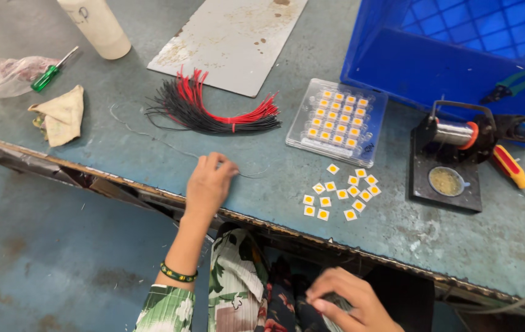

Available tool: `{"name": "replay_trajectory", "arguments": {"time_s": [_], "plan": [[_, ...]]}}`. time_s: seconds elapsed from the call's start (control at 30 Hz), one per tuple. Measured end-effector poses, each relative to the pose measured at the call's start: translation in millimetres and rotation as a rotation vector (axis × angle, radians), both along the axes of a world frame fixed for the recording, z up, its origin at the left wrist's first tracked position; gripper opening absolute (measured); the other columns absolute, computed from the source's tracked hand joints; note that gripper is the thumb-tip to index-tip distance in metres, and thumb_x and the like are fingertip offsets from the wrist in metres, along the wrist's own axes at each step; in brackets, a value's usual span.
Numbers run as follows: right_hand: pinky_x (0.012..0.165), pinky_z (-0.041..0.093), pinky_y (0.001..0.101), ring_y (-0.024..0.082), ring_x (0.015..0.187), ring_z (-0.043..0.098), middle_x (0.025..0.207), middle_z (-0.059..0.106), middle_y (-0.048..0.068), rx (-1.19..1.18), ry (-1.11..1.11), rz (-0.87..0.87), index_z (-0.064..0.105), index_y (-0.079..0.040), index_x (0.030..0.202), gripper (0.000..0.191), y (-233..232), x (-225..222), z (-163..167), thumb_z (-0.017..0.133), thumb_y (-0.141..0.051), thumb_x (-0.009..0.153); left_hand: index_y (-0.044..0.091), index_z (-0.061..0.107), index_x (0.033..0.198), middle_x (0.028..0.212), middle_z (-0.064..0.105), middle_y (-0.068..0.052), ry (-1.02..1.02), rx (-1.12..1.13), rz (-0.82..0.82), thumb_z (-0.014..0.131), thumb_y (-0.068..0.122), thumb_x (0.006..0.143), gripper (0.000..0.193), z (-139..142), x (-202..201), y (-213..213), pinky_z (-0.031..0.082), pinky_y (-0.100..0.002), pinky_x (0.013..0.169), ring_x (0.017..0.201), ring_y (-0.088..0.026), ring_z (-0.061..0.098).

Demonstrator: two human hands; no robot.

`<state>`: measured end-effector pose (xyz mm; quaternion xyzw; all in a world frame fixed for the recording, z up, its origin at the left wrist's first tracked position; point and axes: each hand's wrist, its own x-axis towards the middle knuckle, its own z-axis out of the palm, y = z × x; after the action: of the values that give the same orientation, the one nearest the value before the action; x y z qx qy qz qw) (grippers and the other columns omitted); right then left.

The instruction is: The person organizes red and black wires, then uses a soldering iron to apply solder to the tip of a red wire. They handle multiple wires and small LED modules on a workbench.

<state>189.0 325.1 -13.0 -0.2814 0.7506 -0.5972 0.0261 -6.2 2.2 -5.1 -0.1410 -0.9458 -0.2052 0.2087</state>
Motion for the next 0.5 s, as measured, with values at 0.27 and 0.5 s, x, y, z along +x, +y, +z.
{"name": "replay_trajectory", "arguments": {"time_s": [0.27, 0.5], "plan": [[0.082, 0.054, 0.0362, 0.022, 0.091, 0.071, 0.092, 0.076, 0.005, 0.092, 0.149, -0.133, 0.074, -0.008, 0.094, 0.012, 10, -3, 4, 0.077, -0.018, 0.087, 0.015, 0.061, 0.109, 0.106, 0.061, -0.006, -0.185, 0.083, -0.167, 0.071, 0.025, 0.087, 0.027, 10, -12, 12, 0.053, -0.046, 0.07, 0.079, -0.033, 0.065], [0.076, 0.056, 0.0295, 0.018, 0.083, 0.075, 0.089, 0.078, 0.005, 0.115, 0.083, -0.622, 0.074, -0.005, 0.095, 0.011, 102, -16, -6, 0.072, -0.012, 0.088, 0.007, 0.06, 0.105, 0.104, 0.058, -0.014, 0.309, 0.17, -0.183, 0.059, 0.002, 0.096, 0.011, 43, -39, 29, 0.05, -0.046, 0.085, 0.097, -0.038, 0.062]]}}
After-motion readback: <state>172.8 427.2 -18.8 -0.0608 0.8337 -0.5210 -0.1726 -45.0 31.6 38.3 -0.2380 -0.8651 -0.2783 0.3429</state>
